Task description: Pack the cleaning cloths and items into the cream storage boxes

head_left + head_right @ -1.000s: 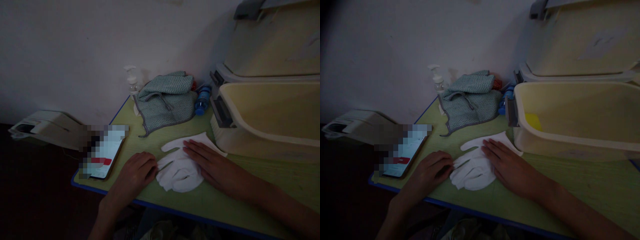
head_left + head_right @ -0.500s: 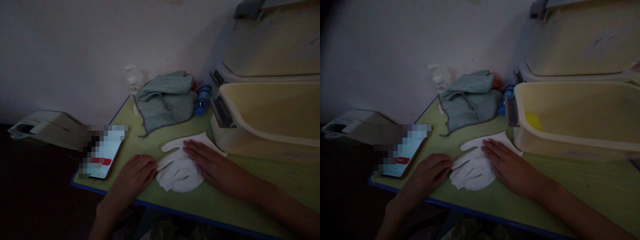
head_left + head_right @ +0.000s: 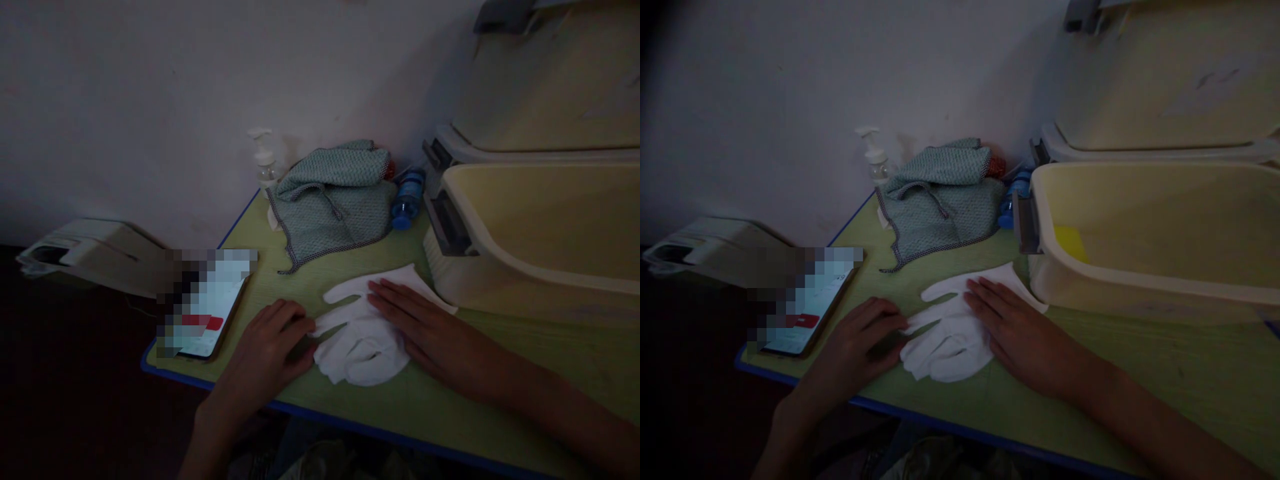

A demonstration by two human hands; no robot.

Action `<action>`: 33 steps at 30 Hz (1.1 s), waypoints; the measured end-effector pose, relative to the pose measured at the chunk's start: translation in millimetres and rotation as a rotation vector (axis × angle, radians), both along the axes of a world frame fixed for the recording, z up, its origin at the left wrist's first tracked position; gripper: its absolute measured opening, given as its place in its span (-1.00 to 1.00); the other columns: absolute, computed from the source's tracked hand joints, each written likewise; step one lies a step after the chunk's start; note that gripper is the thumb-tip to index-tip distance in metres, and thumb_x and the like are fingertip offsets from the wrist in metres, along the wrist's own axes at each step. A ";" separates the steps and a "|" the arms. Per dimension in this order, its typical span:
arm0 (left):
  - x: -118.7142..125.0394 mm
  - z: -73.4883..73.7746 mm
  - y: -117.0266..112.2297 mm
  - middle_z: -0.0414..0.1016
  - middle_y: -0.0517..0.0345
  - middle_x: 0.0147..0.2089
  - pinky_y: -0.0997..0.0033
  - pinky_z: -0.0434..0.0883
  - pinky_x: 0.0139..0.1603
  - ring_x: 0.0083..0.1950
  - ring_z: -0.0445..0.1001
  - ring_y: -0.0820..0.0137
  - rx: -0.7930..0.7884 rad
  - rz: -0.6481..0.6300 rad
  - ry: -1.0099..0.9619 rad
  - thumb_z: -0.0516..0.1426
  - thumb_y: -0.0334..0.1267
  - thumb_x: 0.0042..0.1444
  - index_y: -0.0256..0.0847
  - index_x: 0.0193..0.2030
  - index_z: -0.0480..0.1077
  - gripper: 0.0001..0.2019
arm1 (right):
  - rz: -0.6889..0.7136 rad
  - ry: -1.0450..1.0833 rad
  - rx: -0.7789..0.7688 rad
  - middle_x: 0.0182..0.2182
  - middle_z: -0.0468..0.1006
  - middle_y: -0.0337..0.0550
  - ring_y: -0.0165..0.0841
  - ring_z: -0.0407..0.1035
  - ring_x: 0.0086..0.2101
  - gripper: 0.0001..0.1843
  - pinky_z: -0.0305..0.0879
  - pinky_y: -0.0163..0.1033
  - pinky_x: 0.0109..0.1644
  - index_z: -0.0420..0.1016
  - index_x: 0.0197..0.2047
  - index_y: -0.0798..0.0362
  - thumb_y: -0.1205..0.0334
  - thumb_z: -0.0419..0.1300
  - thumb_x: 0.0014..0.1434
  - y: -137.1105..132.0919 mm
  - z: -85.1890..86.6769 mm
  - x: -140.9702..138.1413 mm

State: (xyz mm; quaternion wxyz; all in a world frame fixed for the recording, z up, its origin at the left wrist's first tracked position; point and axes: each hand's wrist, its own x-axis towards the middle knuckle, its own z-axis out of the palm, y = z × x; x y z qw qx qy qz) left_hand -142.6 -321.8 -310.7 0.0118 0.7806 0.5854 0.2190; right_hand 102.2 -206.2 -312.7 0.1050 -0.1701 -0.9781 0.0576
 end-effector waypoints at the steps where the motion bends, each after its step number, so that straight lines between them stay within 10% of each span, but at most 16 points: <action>1: -0.1 0.0 0.3 0.37 0.07 -0.26 0.28 0.37 -0.26 -0.22 0.33 0.31 -0.006 0.015 0.014 0.12 -0.40 0.05 -0.23 -0.26 0.35 -0.91 | 0.000 -0.002 -0.001 0.23 0.13 0.07 -0.27 -0.07 0.25 -0.48 0.07 -0.04 0.25 0.15 0.24 0.22 0.40 -0.12 0.20 -0.1 0.2 0.1; 10: -0.6 2.0 0.1 0.29 0.06 -0.24 0.21 0.32 -0.20 -0.19 0.28 0.28 -0.063 0.068 -0.023 0.08 -0.38 0.08 -0.24 -0.35 0.31 -0.99 | 0.001 -0.032 -0.004 0.24 0.12 0.08 -0.25 -0.07 0.25 -0.46 0.06 -0.04 0.25 0.12 0.25 0.24 0.41 -0.12 0.18 0.1 2.6 -0.3; 22: -1.0 4.3 -8.5 0.36 0.09 -0.22 0.45 0.35 -0.16 -0.16 0.35 0.45 -0.012 -0.193 -0.347 0.10 -0.52 0.06 -0.25 -0.18 0.35 -0.81 | 0.019 0.002 0.073 0.21 0.16 0.13 -0.20 -0.01 0.23 -0.48 0.11 -0.02 0.22 0.17 0.21 0.29 0.43 -0.13 0.18 0.0 -0.2 -1.4; 33: 1.7 2.7 -4.9 0.41 0.07 -0.28 0.40 0.38 -0.23 -0.24 0.37 0.41 0.027 -0.174 -0.231 0.09 -0.55 0.00 -0.25 -0.30 0.41 -0.83 | 0.031 0.022 0.043 0.21 0.18 0.12 -0.23 -0.02 0.23 -0.49 0.09 -0.03 0.23 0.18 0.21 0.27 0.41 -0.13 0.19 0.7 -0.8 -0.2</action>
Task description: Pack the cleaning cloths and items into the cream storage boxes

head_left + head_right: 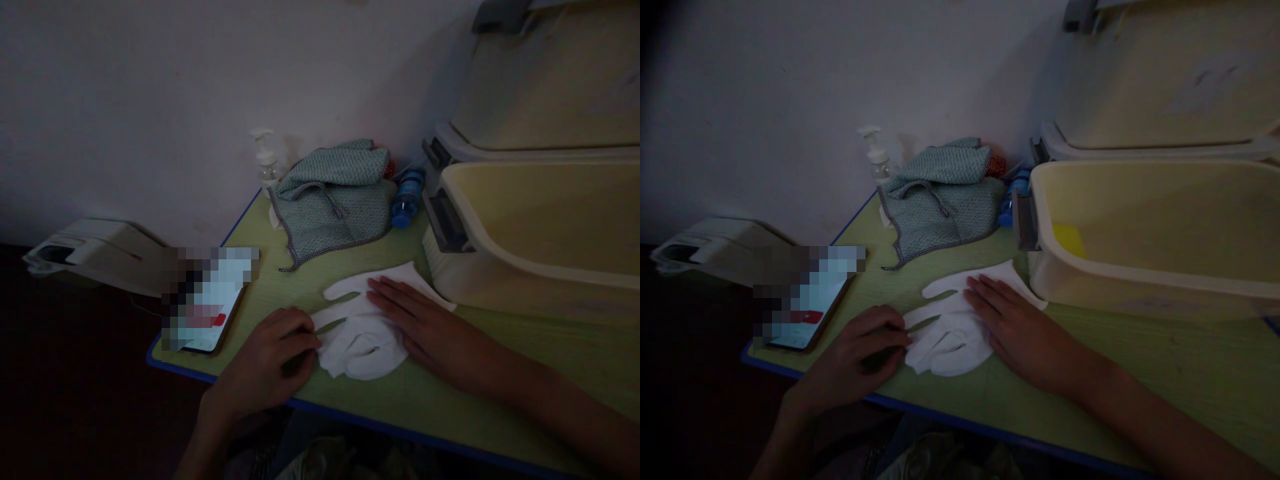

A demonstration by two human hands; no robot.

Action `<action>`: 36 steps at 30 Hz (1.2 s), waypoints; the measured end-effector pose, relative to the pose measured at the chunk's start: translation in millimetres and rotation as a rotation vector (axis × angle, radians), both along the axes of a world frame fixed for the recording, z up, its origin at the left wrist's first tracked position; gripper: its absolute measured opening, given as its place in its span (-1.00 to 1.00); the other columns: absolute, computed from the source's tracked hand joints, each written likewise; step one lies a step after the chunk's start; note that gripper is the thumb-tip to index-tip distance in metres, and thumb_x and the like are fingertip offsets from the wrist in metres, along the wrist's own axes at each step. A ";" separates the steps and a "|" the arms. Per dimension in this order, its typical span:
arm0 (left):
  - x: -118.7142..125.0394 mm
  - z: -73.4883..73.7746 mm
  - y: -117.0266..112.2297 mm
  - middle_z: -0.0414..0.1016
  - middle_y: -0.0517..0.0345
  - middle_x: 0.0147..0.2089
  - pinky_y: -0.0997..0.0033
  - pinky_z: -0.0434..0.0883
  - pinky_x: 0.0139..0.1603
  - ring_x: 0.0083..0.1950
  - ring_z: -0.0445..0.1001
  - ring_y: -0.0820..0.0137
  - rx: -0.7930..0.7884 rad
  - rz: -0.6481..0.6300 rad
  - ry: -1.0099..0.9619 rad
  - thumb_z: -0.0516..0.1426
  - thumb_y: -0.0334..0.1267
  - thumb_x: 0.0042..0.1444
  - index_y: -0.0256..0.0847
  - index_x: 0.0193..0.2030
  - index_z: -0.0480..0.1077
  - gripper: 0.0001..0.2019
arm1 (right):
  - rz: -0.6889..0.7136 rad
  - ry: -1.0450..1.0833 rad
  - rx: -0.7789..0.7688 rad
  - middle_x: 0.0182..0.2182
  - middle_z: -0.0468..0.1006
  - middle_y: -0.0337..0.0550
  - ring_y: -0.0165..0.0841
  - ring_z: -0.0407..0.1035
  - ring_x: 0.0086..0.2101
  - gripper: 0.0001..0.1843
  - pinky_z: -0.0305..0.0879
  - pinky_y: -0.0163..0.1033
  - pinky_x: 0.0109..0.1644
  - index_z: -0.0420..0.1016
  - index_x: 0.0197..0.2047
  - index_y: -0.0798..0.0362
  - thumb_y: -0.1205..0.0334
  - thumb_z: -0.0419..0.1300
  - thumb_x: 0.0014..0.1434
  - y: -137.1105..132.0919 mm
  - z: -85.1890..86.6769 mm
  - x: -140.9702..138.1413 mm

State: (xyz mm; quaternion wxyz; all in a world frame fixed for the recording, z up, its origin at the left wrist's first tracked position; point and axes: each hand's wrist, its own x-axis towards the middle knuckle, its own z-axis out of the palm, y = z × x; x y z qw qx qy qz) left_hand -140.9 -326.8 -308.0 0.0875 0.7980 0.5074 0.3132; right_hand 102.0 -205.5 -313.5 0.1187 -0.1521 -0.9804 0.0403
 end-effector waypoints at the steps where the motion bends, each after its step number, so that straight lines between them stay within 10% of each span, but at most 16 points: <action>1: 0.2 0.3 -0.7 0.40 0.06 -0.27 0.39 0.38 -0.23 -0.24 0.37 0.41 0.005 0.006 0.003 0.08 -0.55 -0.01 -0.25 -0.30 0.41 -0.82 | -0.002 0.000 -0.001 0.21 0.17 0.12 -0.23 -0.03 0.24 -0.49 0.08 -0.03 0.24 0.18 0.21 0.27 0.42 -0.13 0.19 -0.3 0.2 0.0; 13: -1.3 1.1 0.1 0.40 0.11 -0.28 0.47 0.37 -0.24 -0.22 0.37 0.45 -0.022 -0.140 -0.038 0.14 -0.46 0.07 -0.22 -0.22 0.44 -0.85 | 0.001 -0.004 0.046 0.20 0.19 0.13 -0.20 0.01 0.22 -0.50 0.13 -0.02 0.21 0.19 0.20 0.30 0.42 -0.13 0.20 -1.3 0.0 -2.0; 36: -1.9 1.6 -2.7 0.39 0.04 -0.23 0.31 0.39 -0.21 -0.21 0.36 0.35 0.016 0.011 0.087 0.12 -0.49 -0.03 -0.22 -0.24 0.41 -0.80 | -0.041 -0.044 -0.077 0.24 0.13 0.08 -0.25 -0.06 0.25 -0.44 0.05 -0.02 0.26 0.13 0.24 0.22 0.44 -0.10 0.15 -1.0 3.1 -2.2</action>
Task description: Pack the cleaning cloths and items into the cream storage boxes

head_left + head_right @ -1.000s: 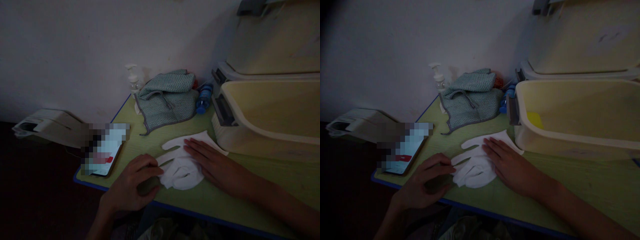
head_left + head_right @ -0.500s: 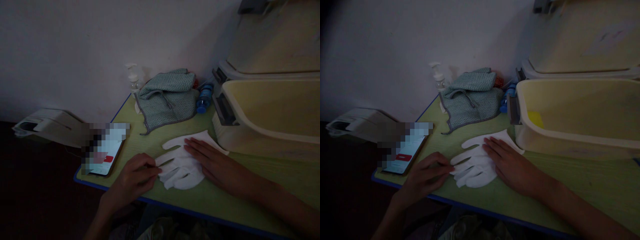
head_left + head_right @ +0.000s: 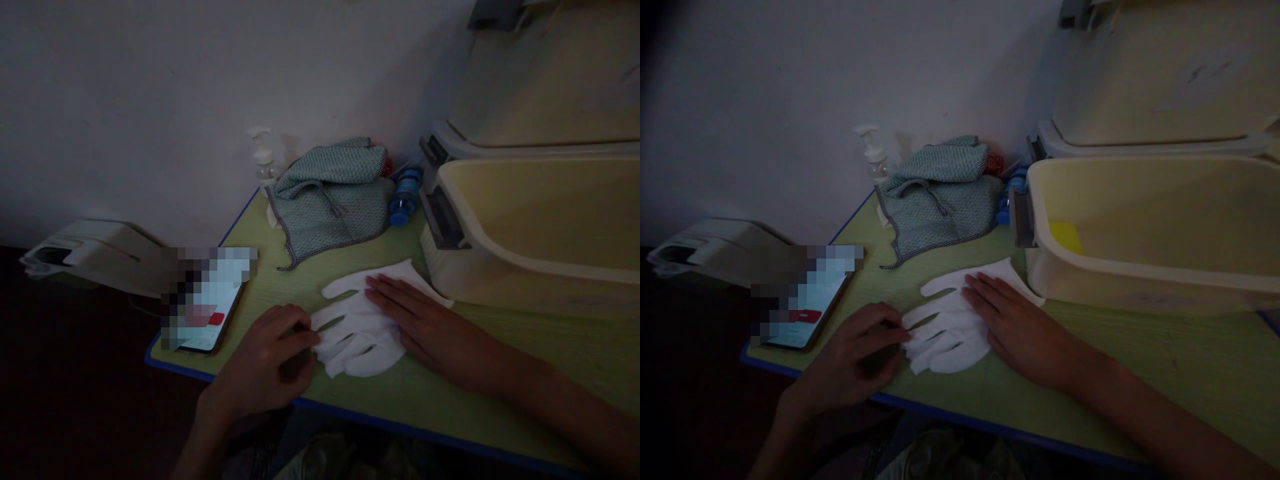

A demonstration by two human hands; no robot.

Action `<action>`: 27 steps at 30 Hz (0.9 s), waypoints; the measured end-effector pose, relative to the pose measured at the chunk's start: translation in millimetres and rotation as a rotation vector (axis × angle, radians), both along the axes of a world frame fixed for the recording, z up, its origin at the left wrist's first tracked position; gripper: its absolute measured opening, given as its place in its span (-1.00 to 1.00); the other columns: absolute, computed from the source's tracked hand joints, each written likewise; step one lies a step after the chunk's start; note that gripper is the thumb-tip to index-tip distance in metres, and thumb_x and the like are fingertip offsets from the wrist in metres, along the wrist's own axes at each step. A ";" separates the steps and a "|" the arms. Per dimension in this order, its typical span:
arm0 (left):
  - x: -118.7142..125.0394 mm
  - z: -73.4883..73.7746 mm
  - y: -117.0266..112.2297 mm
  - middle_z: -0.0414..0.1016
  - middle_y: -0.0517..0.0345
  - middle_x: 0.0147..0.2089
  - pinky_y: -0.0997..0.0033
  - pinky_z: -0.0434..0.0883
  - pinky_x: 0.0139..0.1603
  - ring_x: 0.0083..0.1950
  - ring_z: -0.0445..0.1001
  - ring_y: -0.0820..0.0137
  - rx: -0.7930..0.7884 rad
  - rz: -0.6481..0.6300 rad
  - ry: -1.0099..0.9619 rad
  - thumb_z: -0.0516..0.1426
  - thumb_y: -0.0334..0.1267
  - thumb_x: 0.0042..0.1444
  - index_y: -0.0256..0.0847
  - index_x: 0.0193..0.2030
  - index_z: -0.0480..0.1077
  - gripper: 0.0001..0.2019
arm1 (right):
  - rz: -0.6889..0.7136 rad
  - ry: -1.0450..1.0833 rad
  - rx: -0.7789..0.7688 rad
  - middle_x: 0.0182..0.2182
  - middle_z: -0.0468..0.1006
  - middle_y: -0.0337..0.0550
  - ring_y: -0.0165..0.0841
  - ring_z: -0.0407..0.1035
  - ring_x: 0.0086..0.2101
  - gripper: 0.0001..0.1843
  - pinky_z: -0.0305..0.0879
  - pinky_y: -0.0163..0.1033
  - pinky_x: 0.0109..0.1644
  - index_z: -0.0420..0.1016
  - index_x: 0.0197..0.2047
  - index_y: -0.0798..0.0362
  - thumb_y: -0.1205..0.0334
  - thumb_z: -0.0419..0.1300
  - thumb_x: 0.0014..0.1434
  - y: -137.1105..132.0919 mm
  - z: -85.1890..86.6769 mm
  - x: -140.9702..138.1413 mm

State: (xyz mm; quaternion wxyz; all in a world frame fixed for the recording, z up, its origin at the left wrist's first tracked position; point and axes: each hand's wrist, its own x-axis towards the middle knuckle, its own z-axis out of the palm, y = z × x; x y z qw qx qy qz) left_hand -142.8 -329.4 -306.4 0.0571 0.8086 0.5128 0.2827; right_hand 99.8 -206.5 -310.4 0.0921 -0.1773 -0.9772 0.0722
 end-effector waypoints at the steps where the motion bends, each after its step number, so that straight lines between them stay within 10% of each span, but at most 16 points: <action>1: 0.6 0.6 -0.4 0.39 0.03 -0.22 0.29 0.39 -0.20 -0.20 0.36 0.34 -0.019 0.010 0.014 0.12 -0.47 -0.04 -0.23 -0.23 0.40 -0.80 | 0.000 -0.003 -0.002 0.24 0.13 0.08 -0.25 -0.06 0.25 -0.44 0.05 -0.03 0.26 0.13 0.24 0.22 0.44 -0.09 0.15 0.0 0.1 0.2; 13: 2.9 1.2 -0.5 0.33 0.06 -0.33 0.34 0.33 -0.31 -0.30 0.30 0.38 -0.007 0.013 0.061 0.05 -0.53 -0.06 -0.27 -0.47 0.30 -0.89 | -0.010 -0.013 -0.012 0.24 0.10 0.11 -0.23 -0.08 0.25 -0.41 0.06 -0.01 0.25 0.11 0.25 0.25 0.47 -0.10 0.13 -1.1 2.3 0.9; 27: 17.8 2.1 -4.6 0.46 0.08 -0.33 0.32 0.39 -0.24 -0.30 0.41 0.39 0.107 -0.107 0.074 0.13 -0.39 0.03 -0.25 -0.31 0.31 -0.92 | -0.002 -0.005 -0.020 0.25 0.09 0.11 -0.25 -0.09 0.25 -0.44 0.05 -0.02 0.25 0.12 0.25 0.25 0.44 -0.11 0.15 -1.0 2.8 0.2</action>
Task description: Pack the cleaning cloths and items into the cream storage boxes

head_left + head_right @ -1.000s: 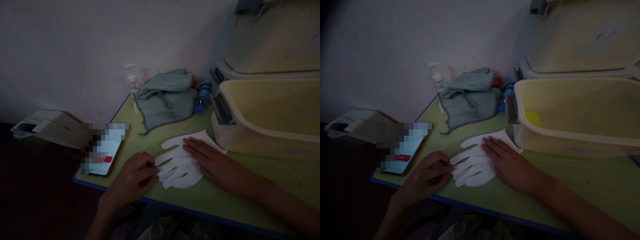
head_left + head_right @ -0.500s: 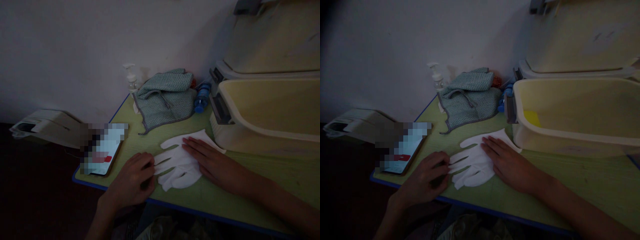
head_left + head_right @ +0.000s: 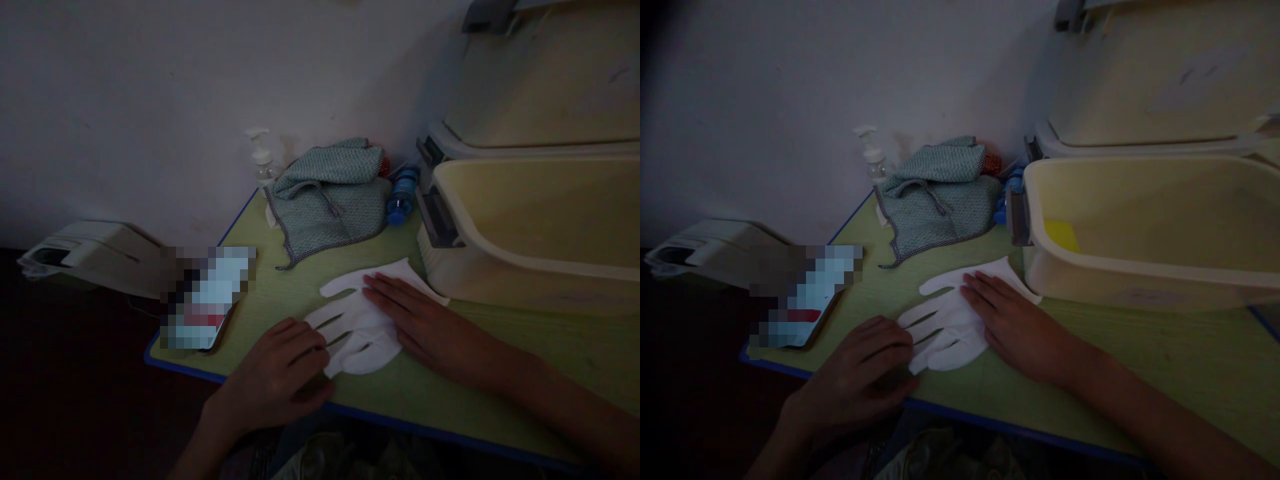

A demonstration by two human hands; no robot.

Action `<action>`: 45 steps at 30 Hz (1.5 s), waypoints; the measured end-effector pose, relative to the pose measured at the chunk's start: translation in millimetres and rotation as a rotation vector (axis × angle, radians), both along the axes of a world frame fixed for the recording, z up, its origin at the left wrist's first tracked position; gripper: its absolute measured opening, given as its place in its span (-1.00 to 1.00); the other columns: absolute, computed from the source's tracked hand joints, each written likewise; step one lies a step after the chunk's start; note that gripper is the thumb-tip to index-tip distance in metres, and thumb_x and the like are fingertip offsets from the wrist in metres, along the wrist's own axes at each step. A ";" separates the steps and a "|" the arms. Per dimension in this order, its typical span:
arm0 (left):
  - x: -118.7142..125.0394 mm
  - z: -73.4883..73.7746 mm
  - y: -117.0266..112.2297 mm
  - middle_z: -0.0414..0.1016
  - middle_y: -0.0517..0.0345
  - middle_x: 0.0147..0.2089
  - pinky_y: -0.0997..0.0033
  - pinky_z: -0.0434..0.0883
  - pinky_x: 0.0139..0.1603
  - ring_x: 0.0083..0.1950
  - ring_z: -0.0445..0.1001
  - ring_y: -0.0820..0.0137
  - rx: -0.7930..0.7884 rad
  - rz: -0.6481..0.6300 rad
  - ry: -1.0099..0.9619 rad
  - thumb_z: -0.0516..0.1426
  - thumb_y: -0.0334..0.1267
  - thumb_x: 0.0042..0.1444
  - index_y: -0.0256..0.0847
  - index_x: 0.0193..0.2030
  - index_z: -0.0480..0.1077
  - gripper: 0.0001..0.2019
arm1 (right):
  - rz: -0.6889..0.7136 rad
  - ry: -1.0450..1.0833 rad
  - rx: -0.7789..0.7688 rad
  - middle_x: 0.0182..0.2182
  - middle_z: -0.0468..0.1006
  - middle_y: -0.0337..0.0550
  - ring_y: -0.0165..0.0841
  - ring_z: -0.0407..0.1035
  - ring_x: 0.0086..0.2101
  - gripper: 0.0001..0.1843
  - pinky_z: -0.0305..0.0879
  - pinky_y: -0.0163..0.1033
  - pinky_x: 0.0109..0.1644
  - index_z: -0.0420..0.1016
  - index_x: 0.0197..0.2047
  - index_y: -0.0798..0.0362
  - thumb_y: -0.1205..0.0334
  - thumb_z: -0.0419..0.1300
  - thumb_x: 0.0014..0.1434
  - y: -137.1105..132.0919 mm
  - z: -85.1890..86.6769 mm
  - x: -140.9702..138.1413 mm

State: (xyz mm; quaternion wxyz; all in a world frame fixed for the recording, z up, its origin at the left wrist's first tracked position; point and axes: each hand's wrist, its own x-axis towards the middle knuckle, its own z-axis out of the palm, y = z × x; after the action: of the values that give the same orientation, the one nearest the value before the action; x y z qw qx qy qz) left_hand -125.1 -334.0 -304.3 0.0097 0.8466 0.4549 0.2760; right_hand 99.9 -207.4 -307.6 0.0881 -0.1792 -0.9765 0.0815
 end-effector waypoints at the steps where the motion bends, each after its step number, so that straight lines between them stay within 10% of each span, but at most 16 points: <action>1: 0.5 -0.8 0.2 0.47 0.08 -0.34 0.33 0.39 -0.25 -0.31 0.42 0.39 0.004 0.006 0.017 0.12 -0.41 0.04 -0.25 -0.32 0.31 -0.94 | -0.001 -0.005 0.001 0.24 0.10 0.11 -0.25 -0.08 0.25 -0.44 0.05 -0.01 0.25 0.12 0.24 0.25 0.44 -0.11 0.15 -0.1 0.5 -0.6; 28: -3.4 2.3 -0.8 0.33 0.05 -0.31 0.26 0.37 -0.22 -0.25 0.30 0.33 -0.114 0.043 0.025 0.12 -0.41 -0.07 -0.25 -0.46 0.30 -0.96 | 0.011 -0.025 0.028 0.24 0.09 0.17 -0.17 -0.05 0.24 -0.42 0.08 0.01 0.24 0.14 0.23 0.34 0.49 -0.11 0.10 0.3 0.8 -0.8; 45: -1.4 5.6 0.4 0.25 -0.05 -0.05 0.15 0.32 -0.03 0.01 0.23 0.19 -0.237 -0.129 0.150 0.17 -0.33 -0.03 -0.19 0.03 0.27 -0.57 | 0.007 -0.025 0.016 0.24 0.11 0.12 -0.19 -0.05 0.24 -0.39 0.05 0.00 0.26 0.12 0.24 0.32 0.50 -0.09 0.07 -0.2 -0.8 -0.8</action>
State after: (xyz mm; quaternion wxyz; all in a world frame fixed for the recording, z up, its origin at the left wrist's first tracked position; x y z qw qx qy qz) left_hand -126.5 -333.5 -298.7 0.0934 0.8854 0.4282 0.1552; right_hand 99.1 -207.7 -308.4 0.0773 -0.1760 -0.9787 0.0718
